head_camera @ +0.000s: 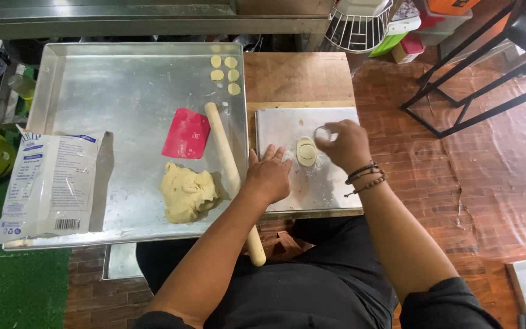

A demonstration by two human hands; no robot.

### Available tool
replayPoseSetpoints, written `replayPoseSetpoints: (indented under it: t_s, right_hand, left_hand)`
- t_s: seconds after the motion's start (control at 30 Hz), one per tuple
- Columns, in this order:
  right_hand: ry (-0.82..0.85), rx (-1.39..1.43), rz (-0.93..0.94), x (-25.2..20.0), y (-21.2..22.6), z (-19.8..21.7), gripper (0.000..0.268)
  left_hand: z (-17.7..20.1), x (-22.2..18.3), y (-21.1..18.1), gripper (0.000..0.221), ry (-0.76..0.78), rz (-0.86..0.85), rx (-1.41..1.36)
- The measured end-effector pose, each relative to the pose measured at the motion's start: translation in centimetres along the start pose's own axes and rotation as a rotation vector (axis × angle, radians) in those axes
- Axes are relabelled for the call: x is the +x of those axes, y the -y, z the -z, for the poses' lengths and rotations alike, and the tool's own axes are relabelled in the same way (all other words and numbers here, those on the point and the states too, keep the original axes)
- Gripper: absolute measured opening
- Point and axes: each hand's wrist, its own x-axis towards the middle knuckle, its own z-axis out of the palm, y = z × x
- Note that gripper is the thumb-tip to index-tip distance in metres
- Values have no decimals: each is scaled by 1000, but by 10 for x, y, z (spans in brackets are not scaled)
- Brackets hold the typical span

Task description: Rolling out dough with a rolling pin, cutting circular shapes using a metal cutter, and arranging them on a baking tray.

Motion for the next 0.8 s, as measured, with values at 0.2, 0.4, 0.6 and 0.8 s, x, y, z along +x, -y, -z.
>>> replayPoseSetpoints:
  t_s: [0.2, 0.4, 0.6, 0.8]
  right_hand:
    - [127, -157, -186, 8, -39, -19, 48]
    - [-185, -159, 159, 12, -39, -35, 27]
    - [133, -175, 205, 18, 4, -35, 25]
    - [247, -166, 211, 21, 20, -34, 25]
  left_hand:
    - [-5, 3, 2, 59, -11, 8, -17]
    - [-1, 1, -1, 60, 0, 15, -13]
    - [0, 0, -2, 58, -22, -10, -18]
    - [0, -1, 0, 58, -10, -14, -10]
